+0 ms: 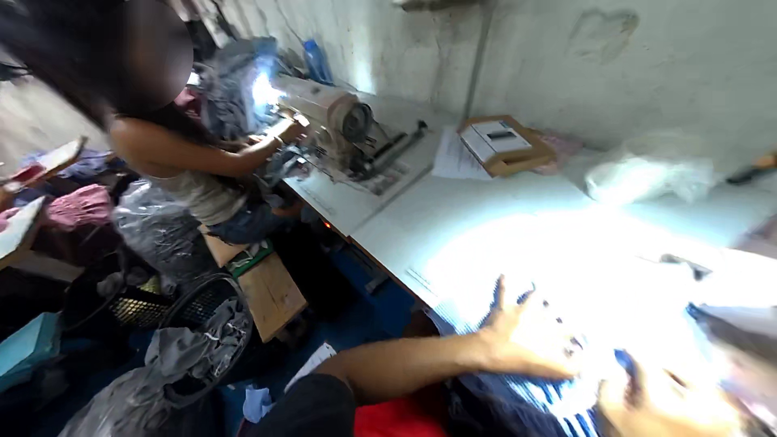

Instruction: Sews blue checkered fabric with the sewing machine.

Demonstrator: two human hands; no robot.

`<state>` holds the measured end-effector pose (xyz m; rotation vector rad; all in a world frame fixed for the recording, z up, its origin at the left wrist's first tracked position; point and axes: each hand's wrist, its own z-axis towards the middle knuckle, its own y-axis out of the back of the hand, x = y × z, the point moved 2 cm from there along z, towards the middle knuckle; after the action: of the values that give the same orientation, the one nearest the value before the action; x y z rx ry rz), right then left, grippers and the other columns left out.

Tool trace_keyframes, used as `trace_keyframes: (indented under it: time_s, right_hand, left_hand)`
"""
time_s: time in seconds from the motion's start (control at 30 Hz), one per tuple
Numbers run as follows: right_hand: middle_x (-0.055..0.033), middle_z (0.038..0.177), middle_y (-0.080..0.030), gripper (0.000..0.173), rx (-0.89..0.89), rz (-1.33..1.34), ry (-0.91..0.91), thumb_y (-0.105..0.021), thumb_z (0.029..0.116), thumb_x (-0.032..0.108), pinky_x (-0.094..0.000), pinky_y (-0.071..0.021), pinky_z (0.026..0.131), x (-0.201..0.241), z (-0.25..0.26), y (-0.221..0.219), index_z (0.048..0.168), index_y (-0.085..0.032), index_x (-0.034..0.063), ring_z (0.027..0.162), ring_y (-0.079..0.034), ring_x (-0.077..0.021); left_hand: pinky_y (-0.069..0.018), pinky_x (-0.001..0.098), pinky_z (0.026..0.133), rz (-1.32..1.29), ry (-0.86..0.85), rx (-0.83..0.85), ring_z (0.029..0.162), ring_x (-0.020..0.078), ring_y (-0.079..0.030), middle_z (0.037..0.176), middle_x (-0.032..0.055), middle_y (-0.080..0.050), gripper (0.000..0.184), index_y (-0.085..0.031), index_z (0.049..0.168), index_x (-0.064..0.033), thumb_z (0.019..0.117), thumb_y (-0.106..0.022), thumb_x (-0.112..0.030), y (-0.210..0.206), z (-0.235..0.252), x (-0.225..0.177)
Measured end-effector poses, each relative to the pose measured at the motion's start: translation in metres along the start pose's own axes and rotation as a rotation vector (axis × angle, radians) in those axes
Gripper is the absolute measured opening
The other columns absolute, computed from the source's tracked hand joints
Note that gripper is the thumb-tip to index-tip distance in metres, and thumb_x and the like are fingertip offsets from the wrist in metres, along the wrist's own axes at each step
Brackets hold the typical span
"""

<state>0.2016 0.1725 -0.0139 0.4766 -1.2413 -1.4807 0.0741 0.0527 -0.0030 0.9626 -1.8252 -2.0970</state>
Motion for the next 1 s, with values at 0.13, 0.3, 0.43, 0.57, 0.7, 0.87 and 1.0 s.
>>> trace_keyframes:
  time_s: [0.13,0.3,0.43,0.57,0.7,0.87,1.0]
  right_hand:
    - [-0.0338,0.125,-0.062,0.034,0.009,0.105,-0.057,-0.060,0.0925,0.011,-0.0685,-0.0421,0.100,0.014,0.005,0.014,0.122,-0.072,-0.0008,0.117,-0.056,-0.0567]
    - [-0.0167,0.129,-0.063,0.031,0.016,0.043,-0.066,-0.058,0.0999,0.020,-0.0518,-0.0492,0.094,0.006,0.004,0.009,0.125,-0.073,0.0115,0.112,-0.059,-0.0371]
    - [-0.0166,0.131,-0.061,0.030,-0.124,0.175,0.005,-0.065,0.0991,0.022,-0.0390,-0.0506,0.103,0.004,-0.015,0.023,0.125,-0.069,0.0064,0.120,-0.059,-0.0281]
    - [-0.0092,0.126,-0.068,0.028,-0.001,0.114,-0.019,-0.058,0.1031,0.026,-0.0405,-0.0491,0.102,-0.001,-0.027,0.023,0.119,-0.074,0.0092,0.121,-0.060,-0.0279]
    - [-0.0102,0.125,-0.071,0.026,0.075,0.163,0.100,-0.057,0.1011,0.018,-0.0414,-0.0470,0.109,-0.002,-0.015,0.016,0.116,-0.075,0.0063,0.123,-0.062,-0.0291]
    - [-0.0162,0.125,-0.063,0.022,0.056,0.219,0.149,-0.063,0.1003,0.020,-0.0351,-0.0545,0.100,-0.006,-0.010,0.024,0.113,-0.071,0.0038,0.118,-0.062,-0.0267]
    - [-0.0111,0.117,-0.070,0.025,0.054,0.089,0.038,-0.059,0.1018,0.026,-0.0390,-0.0532,0.099,0.000,-0.020,0.024,0.110,-0.074,0.0071,0.119,-0.063,-0.0280]
  left_hand:
    - [-0.0145,0.0752,0.117,0.008,0.087,0.025,0.144,0.0323,-0.045,0.139,0.0056,-0.064,0.043,-0.072,0.126,-0.0198,0.1000,-0.050,-0.046,0.013,-0.015,0.003]
    - [-0.0410,0.0519,0.112,-0.101,-0.370,-0.241,0.134,0.0276,-0.057,0.143,0.0079,-0.063,0.042,-0.071,0.131,-0.0110,0.0936,-0.053,-0.018,0.011,0.012,-0.007]
    - [-0.0274,0.0557,0.122,-0.072,-0.329,-0.099,0.149,0.0271,-0.040,0.159,0.0054,-0.048,0.047,-0.057,0.148,-0.0214,0.1084,-0.039,-0.039,-0.009,0.021,-0.002]
    - [-0.0280,0.0692,0.115,0.254,0.068,-0.073,0.148,0.0364,-0.039,0.159,0.0109,-0.047,0.062,-0.051,0.152,-0.0144,0.1047,-0.034,-0.051,0.001,-0.025,-0.010]
    - [-0.0469,0.0542,0.095,0.076,-0.262,-0.183,0.119,0.0353,-0.061,0.126,0.0162,-0.066,0.034,-0.070,0.120,-0.0061,0.0937,-0.057,-0.023,0.017,-0.007,-0.018]
    - [-0.0249,0.0534,0.124,-0.193,-0.396,-0.063,0.149,0.0271,-0.042,0.152,0.0056,-0.056,0.041,-0.064,0.139,-0.0107,0.1092,-0.040,-0.025,-0.003,0.031,0.002]
    - [-0.0048,0.0800,0.116,0.061,-0.130,0.038,0.160,0.0329,-0.012,0.172,-0.0003,-0.024,0.054,-0.036,0.162,-0.0206,0.1101,-0.026,-0.032,0.002,0.008,-0.001]
